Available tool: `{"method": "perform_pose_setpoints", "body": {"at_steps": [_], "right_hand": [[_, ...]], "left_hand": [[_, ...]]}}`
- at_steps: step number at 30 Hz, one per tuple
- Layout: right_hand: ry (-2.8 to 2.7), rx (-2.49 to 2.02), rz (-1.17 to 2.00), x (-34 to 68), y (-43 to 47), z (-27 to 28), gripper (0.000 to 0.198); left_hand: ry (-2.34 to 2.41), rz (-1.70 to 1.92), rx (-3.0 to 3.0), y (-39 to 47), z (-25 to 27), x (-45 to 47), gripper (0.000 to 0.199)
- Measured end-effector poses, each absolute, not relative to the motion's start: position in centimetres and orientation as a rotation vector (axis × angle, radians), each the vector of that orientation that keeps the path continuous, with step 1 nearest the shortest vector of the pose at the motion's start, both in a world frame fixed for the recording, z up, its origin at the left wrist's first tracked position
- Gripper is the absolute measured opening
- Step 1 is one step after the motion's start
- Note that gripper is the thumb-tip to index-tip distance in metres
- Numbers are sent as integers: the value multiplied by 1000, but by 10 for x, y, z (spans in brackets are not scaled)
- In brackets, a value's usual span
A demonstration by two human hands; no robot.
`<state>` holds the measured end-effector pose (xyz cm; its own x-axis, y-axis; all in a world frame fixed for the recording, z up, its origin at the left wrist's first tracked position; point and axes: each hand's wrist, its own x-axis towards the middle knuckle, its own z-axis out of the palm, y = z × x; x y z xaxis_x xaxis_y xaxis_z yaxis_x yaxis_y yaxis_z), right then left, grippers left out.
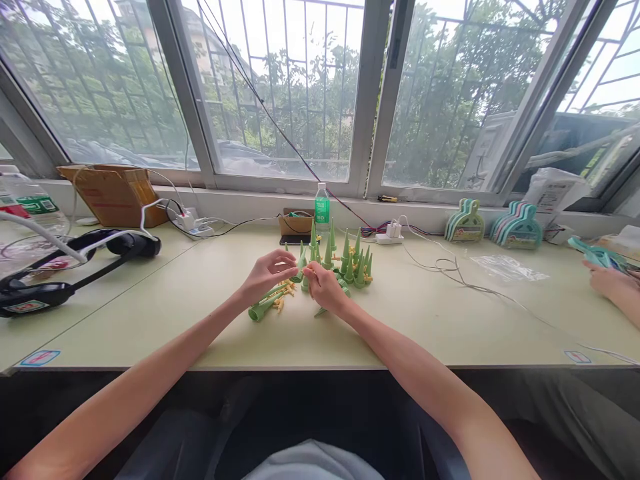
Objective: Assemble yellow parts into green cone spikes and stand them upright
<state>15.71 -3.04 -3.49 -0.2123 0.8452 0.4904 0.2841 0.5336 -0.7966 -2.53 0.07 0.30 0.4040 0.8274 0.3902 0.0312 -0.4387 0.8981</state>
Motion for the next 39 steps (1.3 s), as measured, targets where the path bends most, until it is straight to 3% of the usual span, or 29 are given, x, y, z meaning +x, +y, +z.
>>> {"method": "perform_pose_setpoints", "body": {"at_steps": [39], "right_hand": [[-1721, -1090, 531, 155, -27, -36, 60]], "left_hand": [[632, 1170, 1797, 1, -2, -23, 42]]}}
